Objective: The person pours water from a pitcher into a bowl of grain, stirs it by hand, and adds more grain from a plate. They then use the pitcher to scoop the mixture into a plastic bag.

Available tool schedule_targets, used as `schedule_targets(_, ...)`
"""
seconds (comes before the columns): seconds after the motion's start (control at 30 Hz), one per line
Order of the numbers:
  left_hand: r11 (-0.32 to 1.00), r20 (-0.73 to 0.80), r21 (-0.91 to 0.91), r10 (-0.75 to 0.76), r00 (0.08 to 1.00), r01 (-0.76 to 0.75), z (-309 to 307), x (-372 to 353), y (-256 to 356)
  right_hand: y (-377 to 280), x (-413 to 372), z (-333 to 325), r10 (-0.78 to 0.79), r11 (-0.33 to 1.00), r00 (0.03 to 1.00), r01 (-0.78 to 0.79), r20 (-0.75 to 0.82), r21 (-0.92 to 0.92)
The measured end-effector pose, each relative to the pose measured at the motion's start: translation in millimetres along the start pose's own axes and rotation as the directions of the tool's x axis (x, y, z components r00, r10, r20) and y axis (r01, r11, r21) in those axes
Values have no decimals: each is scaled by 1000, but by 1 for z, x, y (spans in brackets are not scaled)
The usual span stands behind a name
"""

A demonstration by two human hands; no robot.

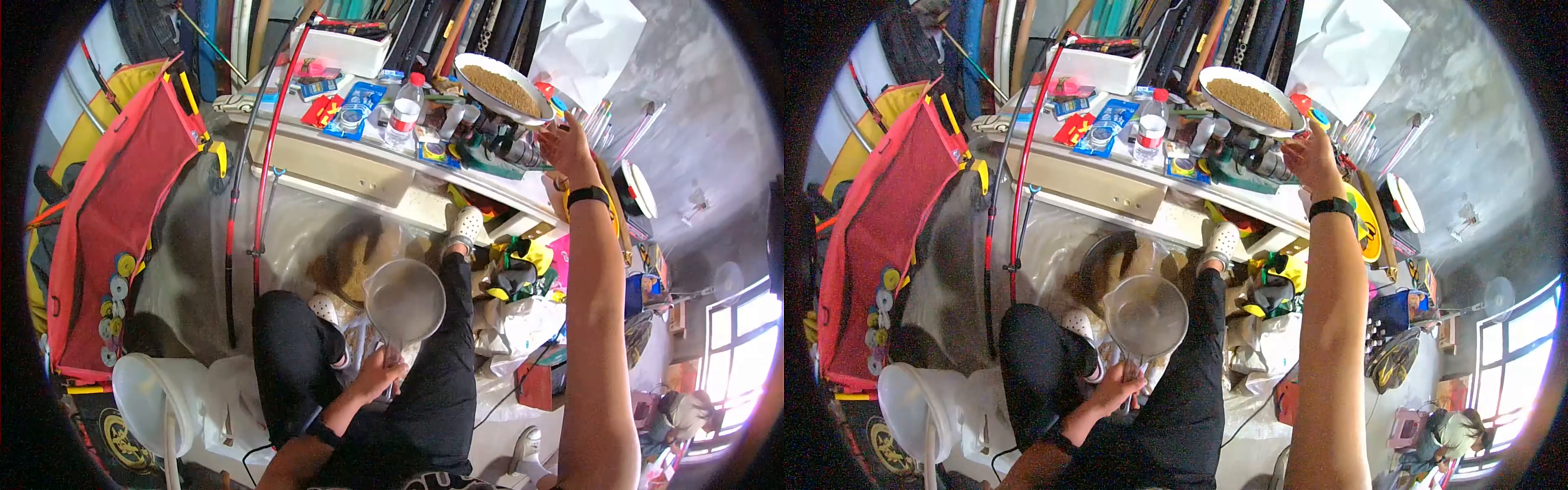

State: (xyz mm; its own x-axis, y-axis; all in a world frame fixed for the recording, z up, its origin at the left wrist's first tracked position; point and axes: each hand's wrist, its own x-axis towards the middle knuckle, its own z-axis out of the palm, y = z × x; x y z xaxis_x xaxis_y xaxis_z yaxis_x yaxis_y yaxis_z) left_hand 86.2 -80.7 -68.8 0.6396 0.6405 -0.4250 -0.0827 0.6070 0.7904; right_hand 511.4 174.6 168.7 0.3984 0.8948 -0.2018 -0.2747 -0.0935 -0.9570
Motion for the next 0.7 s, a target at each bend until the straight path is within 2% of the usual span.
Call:
schedule_targets(0.1,1000,-41,-15,-26,999,25,-3,2,-7,2,31,-1,86,993,996,-85,-3,82)
schedule_targets(0.2,999,-70,-29,-43,997,41,-9,4,-13,12,47,-3,36,998,998,-39,59,40)
schedule_targets(0.27,999,-83,-49,-22,996,18,-11,6,-17,19,60,-3,47,998,999,-48,17,48)
schedule_targets(0.33,999,-123,7,-39,992,40,-13,9,-15,28,63,-1,-17,997,986,28,-166,67)
schedule_targets(0.37,998,-91,-5,-61,994,61,-15,8,-13,27,66,0,-18,997,987,30,-160,71)
schedule_targets(0.47,997,-67,-77,-20,998,15,-19,14,-19,28,76,-4,159,987,979,-153,-128,54)
schedule_targets(0.5,998,-83,-51,-36,996,32,-19,13,-17,27,61,16,130,991,973,-133,-190,-2)
schedule_targets(0.6,998,-60,-66,-28,998,24,-21,19,-24,24,57,23,108,989,980,-124,-170,-82)
schedule_targets(0.63,998,-61,-58,-38,997,35,-21,19,-23,25,59,27,27,994,981,-47,-194,-94)
schedule_targets(0.7,998,-63,-52,-40,997,37,-21,23,-26,28,69,26,8,999,983,-16,-184,-43)
